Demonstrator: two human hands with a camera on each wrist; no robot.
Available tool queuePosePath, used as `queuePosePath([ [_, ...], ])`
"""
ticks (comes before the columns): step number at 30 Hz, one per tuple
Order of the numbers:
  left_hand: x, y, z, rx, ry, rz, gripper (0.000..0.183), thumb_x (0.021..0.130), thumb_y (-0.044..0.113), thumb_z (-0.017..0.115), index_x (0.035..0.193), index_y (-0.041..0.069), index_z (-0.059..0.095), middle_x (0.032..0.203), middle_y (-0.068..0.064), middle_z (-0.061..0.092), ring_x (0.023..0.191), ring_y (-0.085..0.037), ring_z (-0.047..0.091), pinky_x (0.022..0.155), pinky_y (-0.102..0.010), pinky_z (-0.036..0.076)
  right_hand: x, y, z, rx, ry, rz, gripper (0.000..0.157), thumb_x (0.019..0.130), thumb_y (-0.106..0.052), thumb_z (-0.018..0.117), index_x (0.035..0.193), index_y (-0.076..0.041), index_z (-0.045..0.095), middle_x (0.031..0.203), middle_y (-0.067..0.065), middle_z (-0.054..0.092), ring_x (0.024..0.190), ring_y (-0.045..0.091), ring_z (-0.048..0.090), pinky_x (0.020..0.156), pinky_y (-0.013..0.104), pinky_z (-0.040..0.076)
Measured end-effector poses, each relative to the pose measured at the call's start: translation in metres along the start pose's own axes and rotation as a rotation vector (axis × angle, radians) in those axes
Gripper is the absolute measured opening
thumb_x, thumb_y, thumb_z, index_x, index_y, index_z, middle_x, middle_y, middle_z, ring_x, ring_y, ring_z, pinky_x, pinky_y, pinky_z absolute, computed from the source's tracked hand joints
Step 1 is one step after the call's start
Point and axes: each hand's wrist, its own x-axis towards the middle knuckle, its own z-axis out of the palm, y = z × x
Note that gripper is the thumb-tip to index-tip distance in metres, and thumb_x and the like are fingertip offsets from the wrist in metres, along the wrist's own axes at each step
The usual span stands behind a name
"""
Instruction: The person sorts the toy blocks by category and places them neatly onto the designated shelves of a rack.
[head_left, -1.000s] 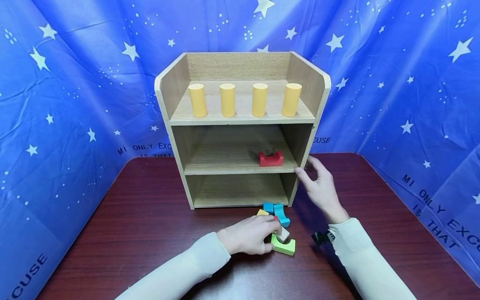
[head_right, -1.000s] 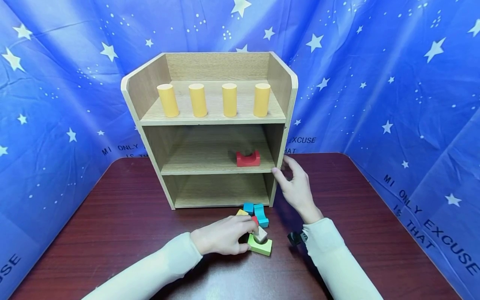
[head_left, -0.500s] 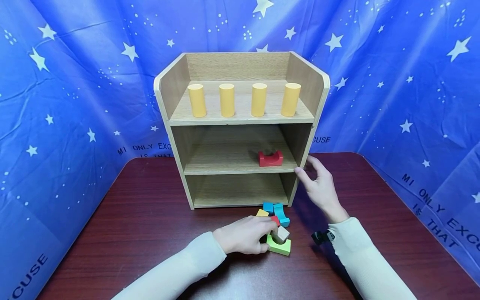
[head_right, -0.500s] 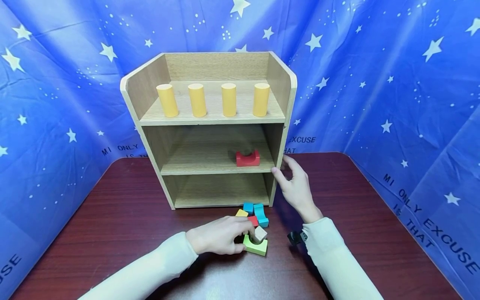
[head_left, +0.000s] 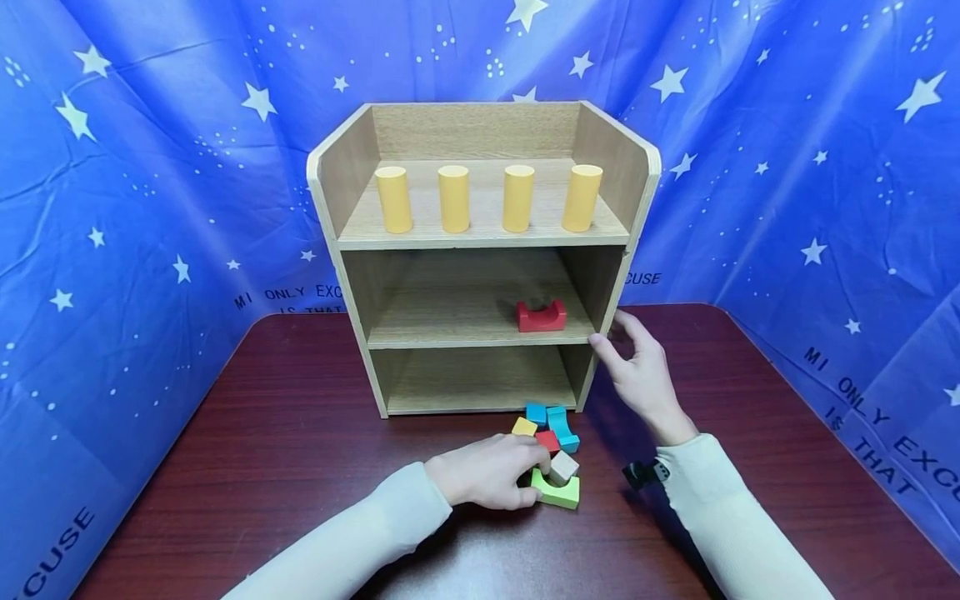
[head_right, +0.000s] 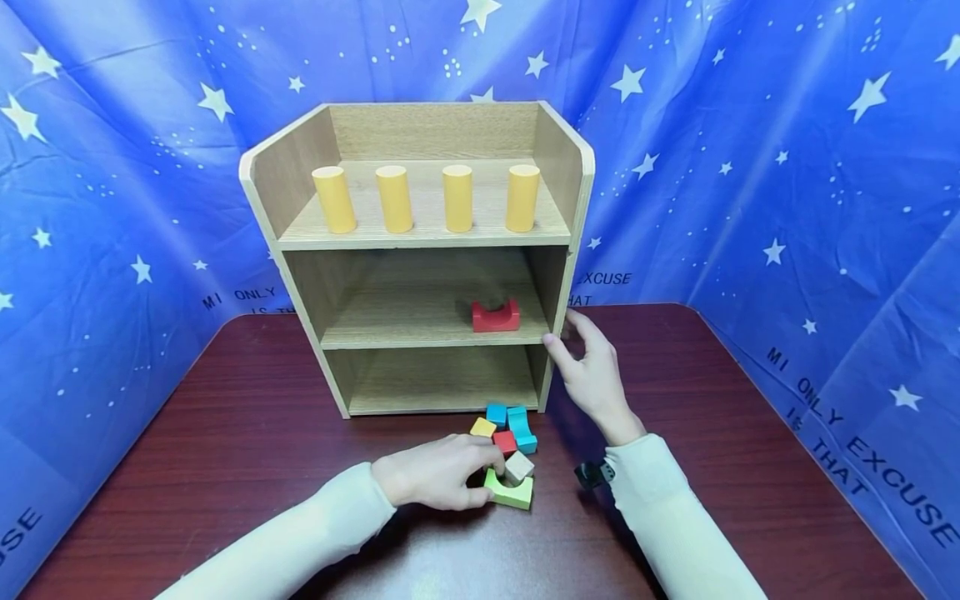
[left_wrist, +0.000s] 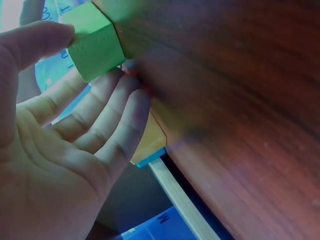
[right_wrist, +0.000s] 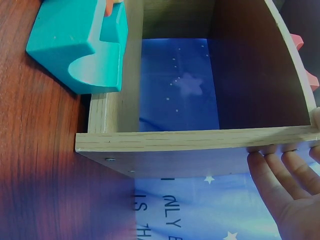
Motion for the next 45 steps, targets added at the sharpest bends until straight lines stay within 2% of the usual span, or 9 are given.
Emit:
queuePosePath([
  [9,-0.001,0.001,-0.003,-0.013,-0.023,0.004,0.026,0.083,0.028,0.074,0.105,0.018,0.065,0.107,0.01,0.061,0.095,0.002,0.054,0.082,-0.015,0.044,0.0,-0.001,0.0,0.005,0.001,-0.001,0.038,0.089,-0.002,0.064,0.125,0.007,0.055,0.105,0.024,0.063,0.092,0.021,0.058,0.074,0.009,0.044],
  [16,-0.002,0.002,-0.005,0.019,-0.027,0.015,0.028,0.08,0.027,0.078,0.103,0.019,0.066,0.104,0.012,0.06,0.096,0.001,0.056,0.083,-0.016,0.045,0.0,0.0,0.0,0.008,-0.001,-0.002,0.038,0.089,-0.002,0.064,0.125,0.006,0.055,0.105,0.023,0.063,0.092,0.015,0.058,0.074,0.011,0.045],
  [20,-0.003,0.004,-0.005,0.003,-0.019,0.001,0.028,0.077,0.026,0.08,0.099,0.019,0.064,0.104,0.011,0.058,0.094,0.0,0.056,0.08,-0.017,0.045,0.0,0.0,0.0,0.008,-0.003,-0.006,0.038,0.089,-0.003,0.064,0.125,0.006,0.055,0.105,0.023,0.063,0.092,0.015,0.058,0.075,0.011,0.045],
  [27,-0.005,0.007,-0.004,-0.039,-0.022,-0.023,0.031,0.072,0.024,0.083,0.095,0.02,0.062,0.103,0.011,0.052,0.091,0.0,0.052,0.079,-0.017,0.044,0.002,0.037,0.004,0.01,0.006,-0.008,0.04,0.09,-0.013,0.066,0.128,-0.006,0.057,0.106,0.014,0.065,0.093,0.004,0.057,0.075,0.013,0.046],
  [32,-0.006,0.009,-0.004,-0.053,-0.041,-0.057,0.032,0.071,0.024,0.084,0.091,0.022,0.06,0.105,0.013,0.051,0.091,-0.001,0.052,0.077,-0.015,0.042,0.003,0.041,0.005,0.005,0.009,-0.019,0.04,0.09,-0.015,0.066,0.128,-0.007,0.058,0.105,0.013,0.065,0.093,0.005,0.057,0.076,0.014,0.046],
  [38,-0.005,0.007,-0.003,-0.048,-0.049,0.015,0.029,0.072,0.024,0.084,0.092,0.019,0.063,0.119,0.015,0.059,0.104,0.002,0.053,0.084,-0.012,0.041,0.003,0.041,0.004,-0.005,0.009,-0.021,0.04,0.09,-0.015,0.066,0.128,-0.007,0.057,0.105,0.013,0.065,0.093,0.003,0.056,0.075,0.014,0.046],
  [45,-0.008,0.005,-0.002,-0.066,-0.046,0.05,0.027,0.074,0.029,0.082,0.096,0.02,0.069,0.113,0.015,0.061,0.103,0.003,0.052,0.088,-0.013,0.04,0.003,0.041,0.005,0.001,0.008,-0.018,0.04,0.09,-0.016,0.066,0.128,-0.007,0.057,0.106,0.013,0.065,0.093,0.003,0.056,0.075,0.012,0.045],
])
